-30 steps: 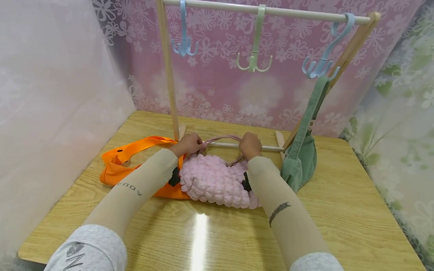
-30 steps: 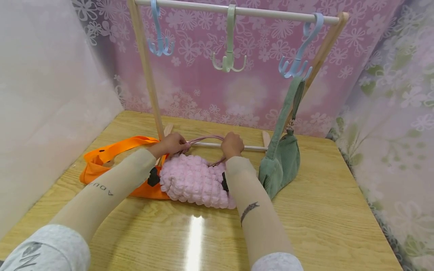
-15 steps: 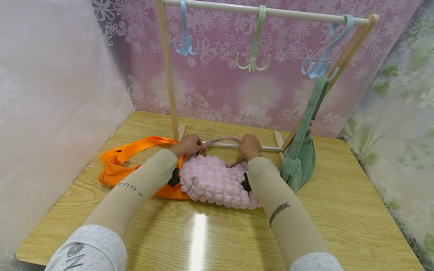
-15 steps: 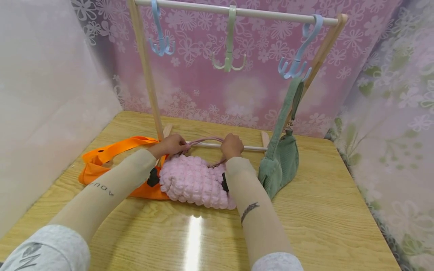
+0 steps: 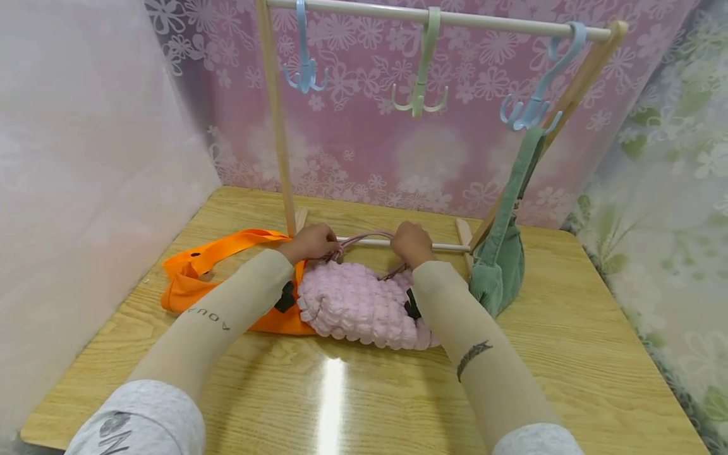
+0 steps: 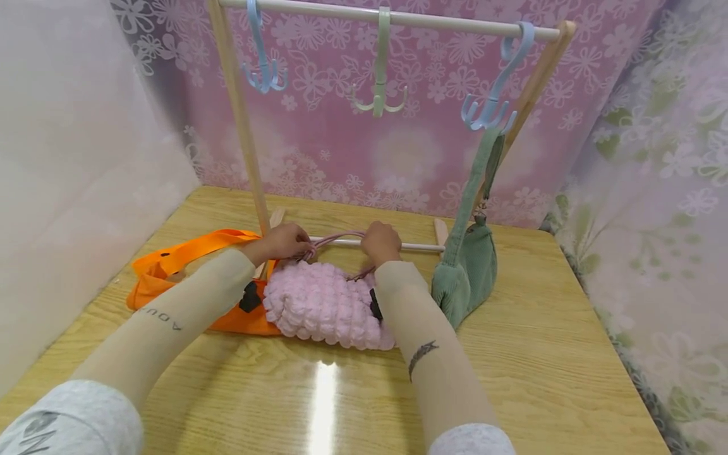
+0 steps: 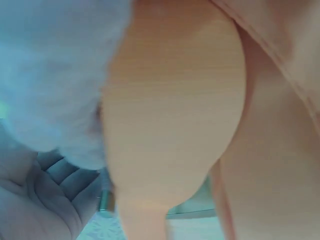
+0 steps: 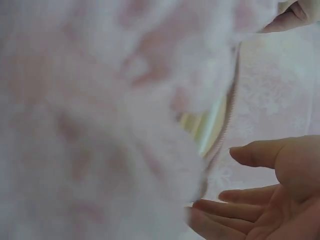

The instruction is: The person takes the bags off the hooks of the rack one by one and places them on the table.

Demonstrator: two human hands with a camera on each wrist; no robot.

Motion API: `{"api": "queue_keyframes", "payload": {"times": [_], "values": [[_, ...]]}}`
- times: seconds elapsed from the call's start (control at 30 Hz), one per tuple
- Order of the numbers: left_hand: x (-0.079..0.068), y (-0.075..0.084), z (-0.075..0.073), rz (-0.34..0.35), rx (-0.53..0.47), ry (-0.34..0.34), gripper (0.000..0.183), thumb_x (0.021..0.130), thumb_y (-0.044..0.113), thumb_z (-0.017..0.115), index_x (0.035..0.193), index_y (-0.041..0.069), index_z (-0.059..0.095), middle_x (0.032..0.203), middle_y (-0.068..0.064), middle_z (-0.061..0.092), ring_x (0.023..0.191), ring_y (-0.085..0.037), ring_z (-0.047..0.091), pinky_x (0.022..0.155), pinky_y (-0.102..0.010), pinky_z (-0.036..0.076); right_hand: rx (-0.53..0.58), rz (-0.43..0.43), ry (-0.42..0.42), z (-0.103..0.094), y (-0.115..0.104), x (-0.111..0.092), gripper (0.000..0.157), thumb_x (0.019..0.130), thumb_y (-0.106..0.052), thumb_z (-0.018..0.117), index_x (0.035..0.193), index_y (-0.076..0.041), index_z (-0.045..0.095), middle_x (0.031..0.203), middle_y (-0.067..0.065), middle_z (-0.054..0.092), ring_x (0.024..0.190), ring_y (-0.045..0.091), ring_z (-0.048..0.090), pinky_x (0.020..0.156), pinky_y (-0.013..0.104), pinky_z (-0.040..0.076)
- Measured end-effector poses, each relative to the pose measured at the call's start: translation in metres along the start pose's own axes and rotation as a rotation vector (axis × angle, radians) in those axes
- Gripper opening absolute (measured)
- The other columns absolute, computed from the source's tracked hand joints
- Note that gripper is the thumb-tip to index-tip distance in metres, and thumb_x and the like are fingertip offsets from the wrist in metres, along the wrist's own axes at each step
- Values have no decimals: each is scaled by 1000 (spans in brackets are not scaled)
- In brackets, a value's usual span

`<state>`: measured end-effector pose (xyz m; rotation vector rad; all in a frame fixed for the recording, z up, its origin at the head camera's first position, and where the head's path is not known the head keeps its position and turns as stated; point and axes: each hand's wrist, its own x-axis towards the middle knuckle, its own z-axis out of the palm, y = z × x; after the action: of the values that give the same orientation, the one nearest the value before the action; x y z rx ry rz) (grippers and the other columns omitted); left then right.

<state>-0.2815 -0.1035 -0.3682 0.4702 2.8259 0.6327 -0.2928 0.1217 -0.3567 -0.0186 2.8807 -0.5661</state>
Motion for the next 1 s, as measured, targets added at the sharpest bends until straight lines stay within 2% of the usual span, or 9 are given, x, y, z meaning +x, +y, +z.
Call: {"api": "queue_keyframes", "payload": {"times": [0.2,0.33,0.37,0.43,0.47,0.53,0.6,0.67,1.0], "values": [[-5,10,-11,11,-17,13,35,102,22,49,126,-1,62,123,-16,64,111,-30,60,95,-43,49,-3,-72,-63,-21,-13,-17,45,99,-16,50,55,-9,48,44,3,46,35,13,43,39,25,38],[-13,24,-24,62,-52,30,39,103,24,47,132,-1,56,128,-17,60,116,-31,57,98,-44,47,-97,-114,-93,-46,-28,-33,36,100,-18,50,66,-8,49,52,2,42,42,11,37,46,26,36],[-15,27,-28,75,-57,35,40,103,25,47,133,0,55,128,-17,60,116,-30,57,98,-44,47,-105,-125,-93,-52,-32,-37,32,100,-19,50,71,-7,50,56,2,41,45,12,35,49,27,36],[-18,33,-34,109,-65,48,40,104,25,46,135,1,53,129,-16,59,116,-30,58,97,-44,47,-95,-154,-77,-63,-38,-46,25,100,-22,52,93,0,59,74,9,55,53,14,35,56,30,39],[-20,36,-37,124,-72,54,40,104,25,46,136,2,52,130,-16,59,116,-29,58,97,-44,47,-83,-171,-68,-68,-40,-51,29,100,-24,52,108,3,59,89,13,61,60,16,44,63,32,45],[-24,43,-43,154,-92,63,41,104,25,46,138,3,50,133,-16,57,118,-29,57,98,-44,47,-36,-212,-50,-77,-43,-60,47,100,-26,53,135,5,48,118,19,61,78,22,59,79,36,51],[-28,51,-49,177,-116,66,43,104,25,46,142,5,47,137,-15,54,121,-29,55,99,-43,46,12,-249,-34,-83,-44,-69,62,100,-27,54,149,3,31,137,20,53,104,28,61,92,42,50],[-33,58,-55,194,-129,77,44,104,26,46,144,7,44,141,-13,51,123,-28,54,101,-43,45,38,-273,-23,-89,-45,-77,62,100,-27,53,151,-1,30,135,18,56,118,31,57,96,46,48],[-57,95,-84,306,-128,207,45,103,25,49,146,13,42,144,-6,49,124,-26,53,103,-42,44,130,-383,110,-114,-39,-116,55,100,-23,55,149,-6,36,129,16,61,114,31,61,92,46,51]]}}
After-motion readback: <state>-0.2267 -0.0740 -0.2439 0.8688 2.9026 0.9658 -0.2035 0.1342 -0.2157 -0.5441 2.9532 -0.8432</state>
